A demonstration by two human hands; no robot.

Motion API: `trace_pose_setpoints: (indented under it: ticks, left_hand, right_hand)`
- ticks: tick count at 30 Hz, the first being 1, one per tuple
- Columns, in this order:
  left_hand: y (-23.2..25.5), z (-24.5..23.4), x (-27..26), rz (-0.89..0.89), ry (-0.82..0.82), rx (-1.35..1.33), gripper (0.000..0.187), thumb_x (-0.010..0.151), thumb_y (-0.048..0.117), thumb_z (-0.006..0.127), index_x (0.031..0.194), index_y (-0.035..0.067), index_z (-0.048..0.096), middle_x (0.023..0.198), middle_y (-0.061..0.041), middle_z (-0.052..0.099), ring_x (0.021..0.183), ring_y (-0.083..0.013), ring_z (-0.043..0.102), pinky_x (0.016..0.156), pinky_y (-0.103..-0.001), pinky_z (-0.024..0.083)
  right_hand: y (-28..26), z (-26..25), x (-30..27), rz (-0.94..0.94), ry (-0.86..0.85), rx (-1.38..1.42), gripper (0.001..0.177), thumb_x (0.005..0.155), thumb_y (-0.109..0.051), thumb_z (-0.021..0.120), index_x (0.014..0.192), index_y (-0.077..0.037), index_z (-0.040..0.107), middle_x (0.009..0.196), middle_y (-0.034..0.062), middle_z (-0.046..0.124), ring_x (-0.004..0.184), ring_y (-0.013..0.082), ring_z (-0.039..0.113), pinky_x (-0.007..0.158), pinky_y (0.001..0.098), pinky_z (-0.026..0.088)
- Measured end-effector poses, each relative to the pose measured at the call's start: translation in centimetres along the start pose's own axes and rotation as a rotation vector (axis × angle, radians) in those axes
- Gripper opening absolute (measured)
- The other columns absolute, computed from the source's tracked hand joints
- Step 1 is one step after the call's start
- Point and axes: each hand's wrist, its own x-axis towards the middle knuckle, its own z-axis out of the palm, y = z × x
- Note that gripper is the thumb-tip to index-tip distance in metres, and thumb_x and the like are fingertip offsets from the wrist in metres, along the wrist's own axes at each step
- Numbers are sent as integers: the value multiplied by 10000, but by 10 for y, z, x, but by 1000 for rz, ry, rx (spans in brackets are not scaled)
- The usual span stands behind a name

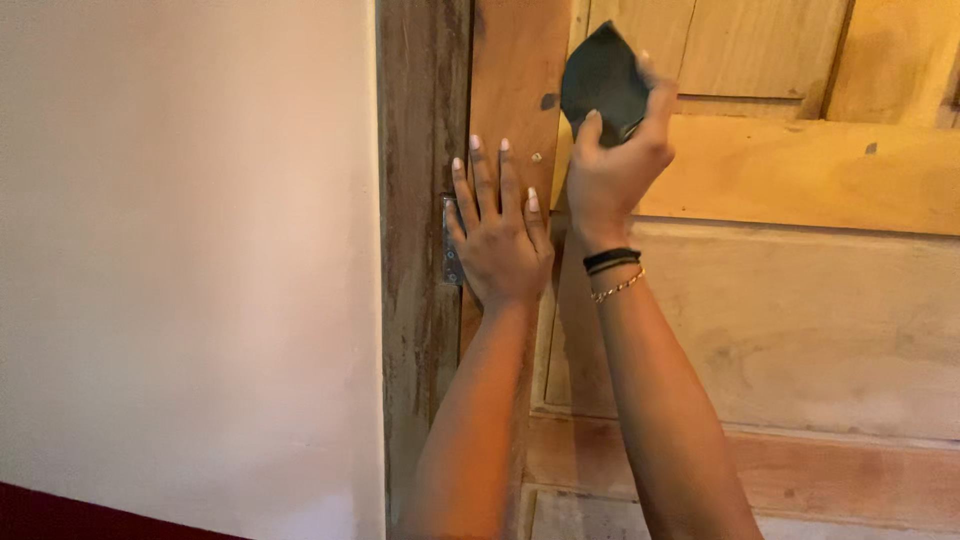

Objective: The person sands the surface of a wooden door using a sanding block. They hold the door with their left hand while moving the sanding block back and forth with their right hand across the door panels and frame.

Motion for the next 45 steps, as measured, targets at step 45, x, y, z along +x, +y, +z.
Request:
trace_pose_setpoints:
  ticks: [45]
  left_hand:
    - [0, 5, -2, -17, 8, 12, 540, 1101, 352, 325, 1627, 236, 368, 1718, -52, 288, 1576, -323, 316, 1233, -573, 326]
  right_hand:
    - [11, 5, -10, 274, 125, 507, 402, 960, 22, 683, 1271, -55, 440, 1220, 70, 530, 815, 164, 624, 579, 300, 542]
